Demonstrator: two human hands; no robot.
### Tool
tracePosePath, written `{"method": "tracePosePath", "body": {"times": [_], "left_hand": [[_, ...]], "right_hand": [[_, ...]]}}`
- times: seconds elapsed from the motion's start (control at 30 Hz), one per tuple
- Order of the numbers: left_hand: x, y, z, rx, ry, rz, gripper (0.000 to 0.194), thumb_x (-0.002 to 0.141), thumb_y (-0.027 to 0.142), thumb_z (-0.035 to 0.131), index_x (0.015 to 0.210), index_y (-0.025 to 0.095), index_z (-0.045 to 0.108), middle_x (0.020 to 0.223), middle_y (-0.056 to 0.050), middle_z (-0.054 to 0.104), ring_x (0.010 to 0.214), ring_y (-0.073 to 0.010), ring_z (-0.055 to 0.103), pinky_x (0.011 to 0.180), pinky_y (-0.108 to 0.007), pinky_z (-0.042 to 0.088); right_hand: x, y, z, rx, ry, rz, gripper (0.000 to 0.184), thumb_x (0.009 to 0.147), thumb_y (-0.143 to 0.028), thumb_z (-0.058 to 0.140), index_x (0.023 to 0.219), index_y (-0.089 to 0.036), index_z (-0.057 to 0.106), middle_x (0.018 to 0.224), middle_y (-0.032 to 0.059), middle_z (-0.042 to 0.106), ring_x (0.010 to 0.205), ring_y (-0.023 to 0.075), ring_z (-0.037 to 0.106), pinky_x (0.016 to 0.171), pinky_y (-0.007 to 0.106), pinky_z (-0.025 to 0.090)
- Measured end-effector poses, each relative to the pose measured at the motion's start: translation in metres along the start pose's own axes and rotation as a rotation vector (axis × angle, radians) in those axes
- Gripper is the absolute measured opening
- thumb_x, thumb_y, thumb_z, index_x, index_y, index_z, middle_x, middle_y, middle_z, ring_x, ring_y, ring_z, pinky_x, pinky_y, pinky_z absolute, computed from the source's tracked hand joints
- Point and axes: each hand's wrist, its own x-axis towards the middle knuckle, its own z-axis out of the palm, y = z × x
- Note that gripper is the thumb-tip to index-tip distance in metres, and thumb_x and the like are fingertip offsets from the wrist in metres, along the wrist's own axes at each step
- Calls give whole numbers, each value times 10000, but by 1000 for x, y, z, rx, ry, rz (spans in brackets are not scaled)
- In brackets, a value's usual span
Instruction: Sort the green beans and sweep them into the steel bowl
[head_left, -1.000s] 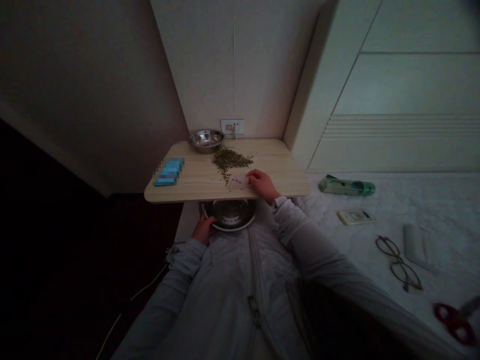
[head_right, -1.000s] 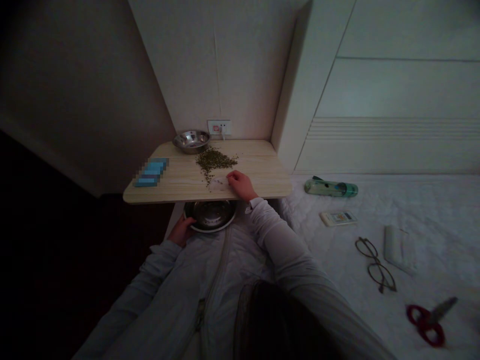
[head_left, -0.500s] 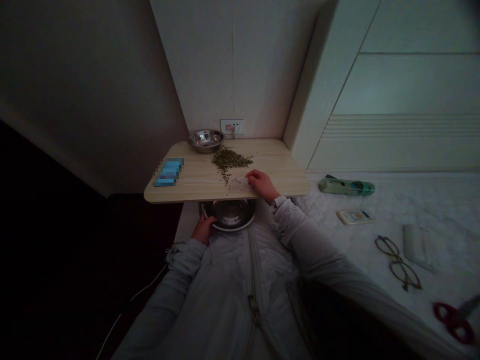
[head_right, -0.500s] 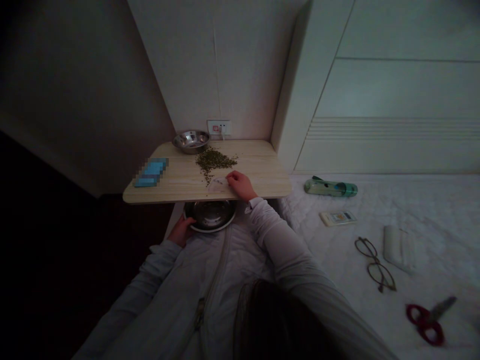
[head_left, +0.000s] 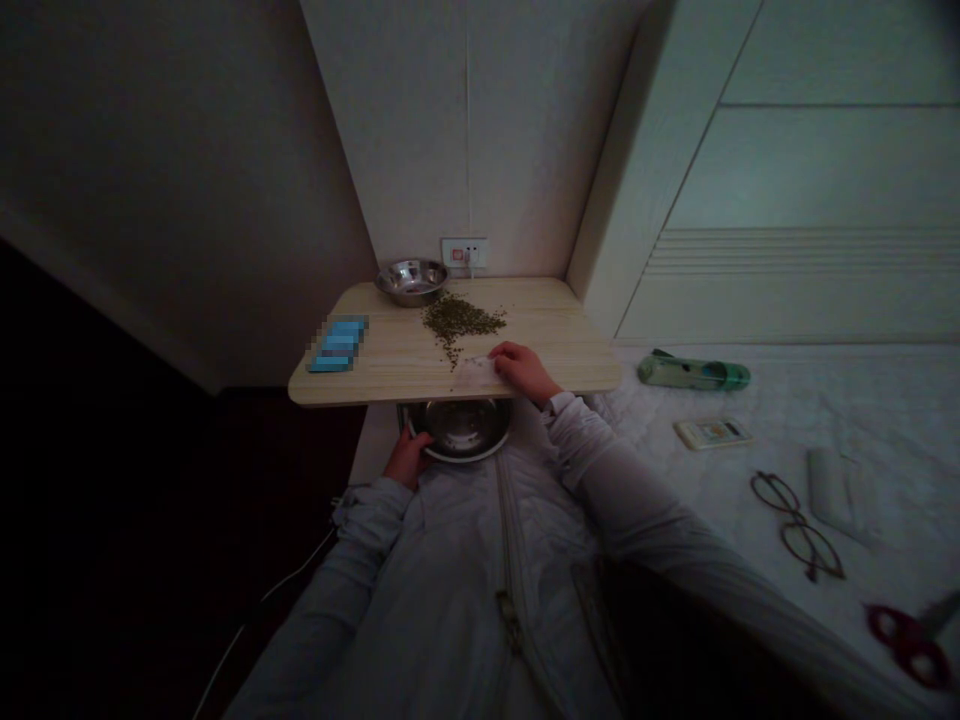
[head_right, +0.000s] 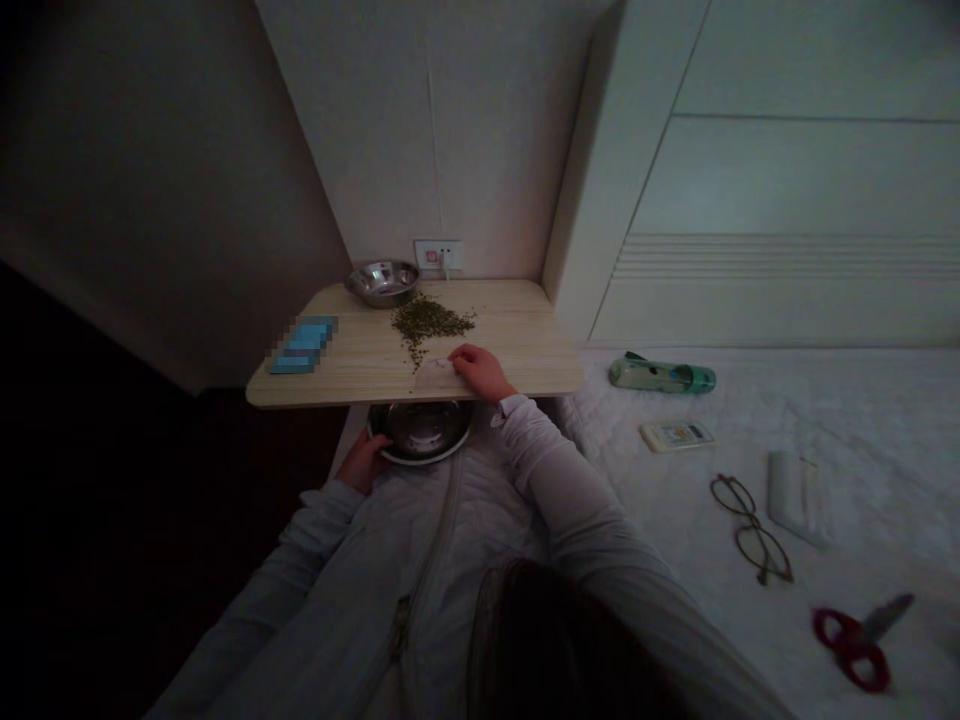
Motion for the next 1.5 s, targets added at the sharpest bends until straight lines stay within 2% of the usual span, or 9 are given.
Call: {"method": "tracePosePath", "body": {"times": [0.23, 0.5, 0.8, 1.03, 1.37, 1.5], "left_hand": [[2, -2, -3, 9, 15, 0, 352, 524, 79, 548, 860, 179, 531, 702, -6, 613, 685, -169, 608, 565, -259, 502], [2, -1, -2, -11, -8, 1, 444, 523, 63, 538, 953, 176, 543, 720, -10, 620, 749, -193, 616, 616, -289, 515], [2, -2, -2, -23, -30, 20, 457, 529, 68, 540, 971, 184, 541, 742, -7, 625, 758, -185, 617, 629, -284, 512], [-1, 1, 0, -7, 2, -5, 392, 517, 71, 538, 890, 187, 521, 703, 4, 612, 666, -160, 604, 533, -234, 486], [1, -1, -3, 29, 5, 2, 371, 521, 83, 548, 877, 185, 533, 715, -16, 610, 754, -191, 612, 586, -264, 500], [0, -1, -2, 20, 4, 1, 398, 534, 79, 543, 915, 194, 535, 718, -7, 618, 723, -179, 617, 584, -260, 504]], "right_hand": [[-1, -3, -1, -83, -79, -13, 237, 621, -178, 492, 807, -150, 636, 593, -32, 569, 561, 92, 455, 570, 220, 343], [-1, -1, 0, -103, -21, -43, 236, 642, -183, 483, 828, -148, 623, 628, -20, 577, 570, 95, 466, 574, 223, 351], [0, 1, 2, -103, 6, -59, 235, 646, -208, 490, 836, -148, 614, 603, -27, 547, 565, 96, 456, 573, 230, 347], [2, 3, 1, 22, -30, -5, 253, 626, -200, 477, 836, -141, 603, 605, -33, 558, 553, 89, 453, 565, 223, 349], [2, 3, 0, -66, -71, -10, 251, 640, -211, 491, 845, -156, 625, 628, -25, 582, 586, 99, 474, 592, 229, 365], [1, 1, 0, -82, -74, -6, 253, 647, -211, 492, 852, -154, 627, 640, -19, 587, 592, 101, 479, 607, 234, 373]]}}
